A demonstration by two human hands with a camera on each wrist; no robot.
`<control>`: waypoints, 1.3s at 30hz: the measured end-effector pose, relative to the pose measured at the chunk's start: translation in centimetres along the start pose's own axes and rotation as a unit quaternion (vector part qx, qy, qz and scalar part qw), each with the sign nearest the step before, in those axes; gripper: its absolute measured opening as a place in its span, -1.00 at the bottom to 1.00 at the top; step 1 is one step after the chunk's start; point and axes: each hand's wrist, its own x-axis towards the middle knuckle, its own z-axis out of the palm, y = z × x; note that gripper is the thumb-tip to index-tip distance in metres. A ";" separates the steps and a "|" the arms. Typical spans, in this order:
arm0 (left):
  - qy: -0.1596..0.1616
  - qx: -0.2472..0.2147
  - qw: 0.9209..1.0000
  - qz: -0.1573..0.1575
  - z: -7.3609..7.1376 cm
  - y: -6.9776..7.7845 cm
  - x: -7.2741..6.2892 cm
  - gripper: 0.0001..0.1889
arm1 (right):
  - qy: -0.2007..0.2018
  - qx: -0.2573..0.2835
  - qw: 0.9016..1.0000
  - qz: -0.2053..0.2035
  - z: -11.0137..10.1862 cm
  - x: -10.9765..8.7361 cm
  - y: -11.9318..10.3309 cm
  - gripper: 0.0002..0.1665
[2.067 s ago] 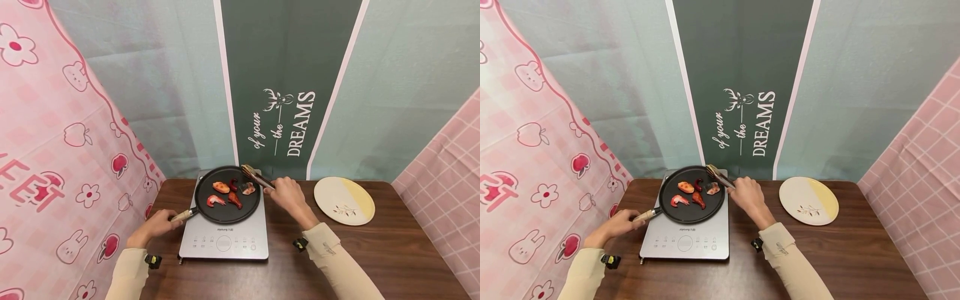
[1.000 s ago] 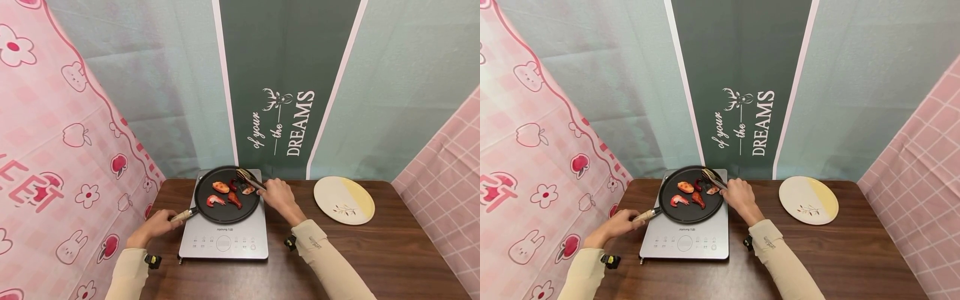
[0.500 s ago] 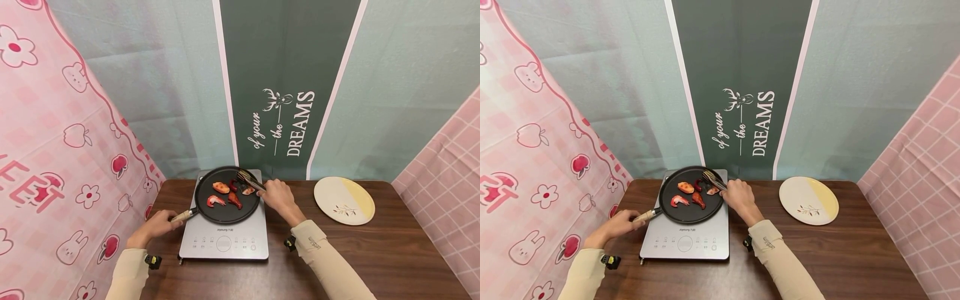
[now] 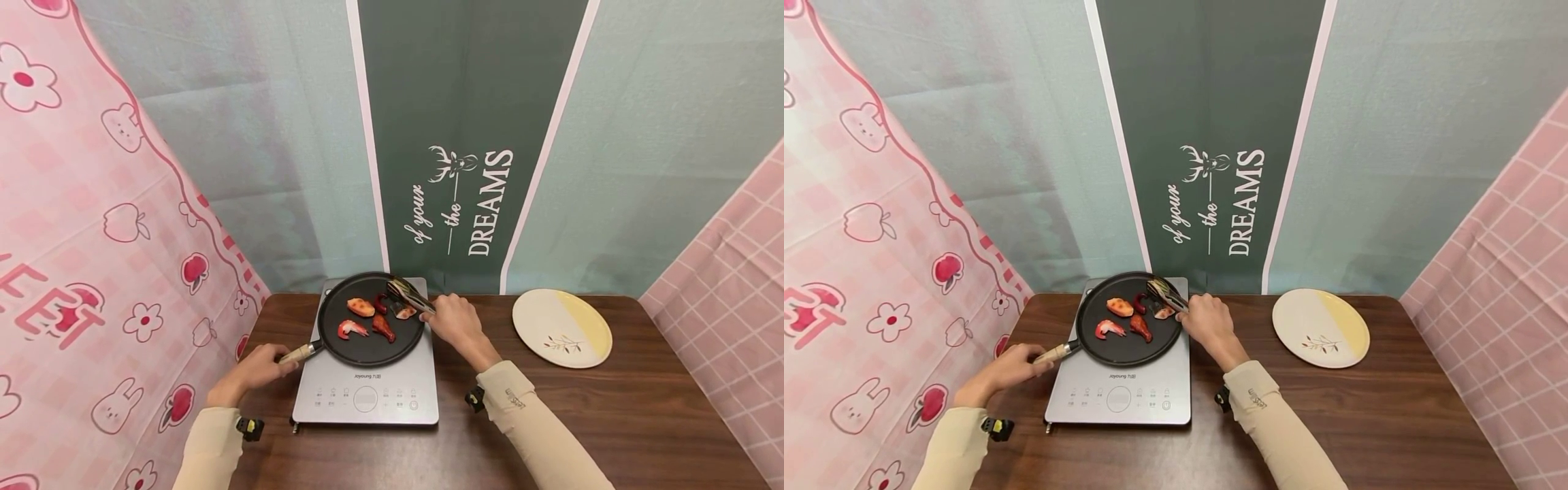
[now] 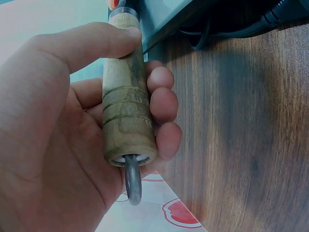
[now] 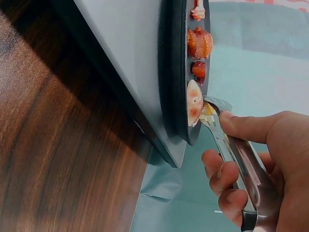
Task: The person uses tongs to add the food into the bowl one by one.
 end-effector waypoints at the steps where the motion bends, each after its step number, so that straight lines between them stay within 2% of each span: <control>1: 0.001 -0.001 1.000 0.001 0.0 0.0 0.0 -0.76 | 0.001 0.000 1.000 0.000 0.0 0.0 0.0 -0.61; 20: 0.010 0.002 1.000 0.009 0.1 -0.1 0.0 -0.76 | 0.017 -0.012 1.000 -0.002 -0.1 -0.3 0.9 -0.55; 39: 0.010 0.004 1.000 0.010 0.1 -0.1 0.1 -0.76 | 0.020 -0.021 0.999 0.016 -0.4 -0.4 1.3 -0.42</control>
